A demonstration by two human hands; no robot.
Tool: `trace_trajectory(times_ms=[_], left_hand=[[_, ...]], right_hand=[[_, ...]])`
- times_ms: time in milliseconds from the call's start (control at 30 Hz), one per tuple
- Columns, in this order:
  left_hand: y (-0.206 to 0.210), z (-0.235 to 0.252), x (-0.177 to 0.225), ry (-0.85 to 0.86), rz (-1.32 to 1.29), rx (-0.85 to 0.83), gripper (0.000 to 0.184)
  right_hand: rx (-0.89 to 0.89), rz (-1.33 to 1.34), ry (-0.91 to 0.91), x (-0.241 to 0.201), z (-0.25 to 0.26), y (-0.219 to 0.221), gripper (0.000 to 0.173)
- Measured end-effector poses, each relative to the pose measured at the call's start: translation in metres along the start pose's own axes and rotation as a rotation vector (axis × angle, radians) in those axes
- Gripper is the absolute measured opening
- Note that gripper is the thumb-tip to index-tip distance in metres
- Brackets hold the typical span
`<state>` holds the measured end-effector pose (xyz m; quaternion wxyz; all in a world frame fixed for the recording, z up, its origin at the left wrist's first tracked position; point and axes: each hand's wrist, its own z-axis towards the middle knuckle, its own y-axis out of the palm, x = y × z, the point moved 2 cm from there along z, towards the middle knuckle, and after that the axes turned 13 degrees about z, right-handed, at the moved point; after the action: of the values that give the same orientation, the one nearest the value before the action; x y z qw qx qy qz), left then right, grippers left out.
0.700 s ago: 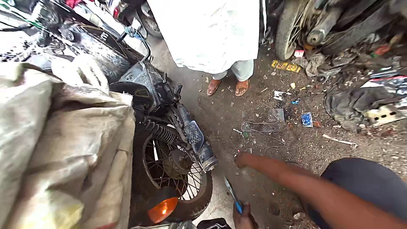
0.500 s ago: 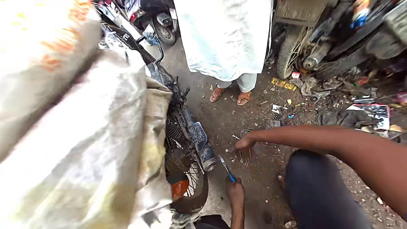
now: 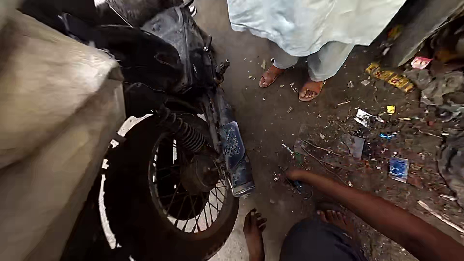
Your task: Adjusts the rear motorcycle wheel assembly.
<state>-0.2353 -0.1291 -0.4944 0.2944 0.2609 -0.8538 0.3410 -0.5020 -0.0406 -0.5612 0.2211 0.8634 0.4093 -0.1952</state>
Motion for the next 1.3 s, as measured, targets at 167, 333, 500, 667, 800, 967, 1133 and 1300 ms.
trace_trajectory(times_ms=[167,333,500,667,800,967,1133,1300], left_hand=[[-0.019,0.072,0.020,-0.078,-0.196,0.302,0.045],[-0.004,0.099,0.034,-0.074,-0.566,0.346,0.049],[-0.001,0.093,0.043,-0.052,-0.635,0.400,0.031],[-0.011,0.095,0.041,0.053,-0.458,0.423,0.027],[-0.010,0.082,0.038,0.033,-0.424,0.413,0.030],[-0.004,0.089,0.045,0.040,-0.408,0.459,0.028],[0.001,0.096,0.047,0.059,-0.366,0.488,0.037],[0.007,0.111,0.045,-0.146,-0.841,0.289,0.054]], right_hand=[[-0.347,0.107,-0.027,-0.026,0.055,0.017,0.042],[-0.344,-0.287,-0.138,-0.019,0.094,0.043,0.044],[-0.483,-0.596,-0.431,-0.061,0.089,0.062,0.023],[-0.442,-0.671,-0.482,-0.070,0.087,0.066,0.024],[-0.417,-0.676,-0.610,-0.075,0.084,0.071,0.023],[-0.455,-0.667,-0.789,-0.099,0.081,0.070,0.026],[-0.453,-0.709,-0.696,-0.108,0.080,0.069,0.027],[-0.448,-0.790,-0.650,-0.110,0.081,0.070,0.022]])
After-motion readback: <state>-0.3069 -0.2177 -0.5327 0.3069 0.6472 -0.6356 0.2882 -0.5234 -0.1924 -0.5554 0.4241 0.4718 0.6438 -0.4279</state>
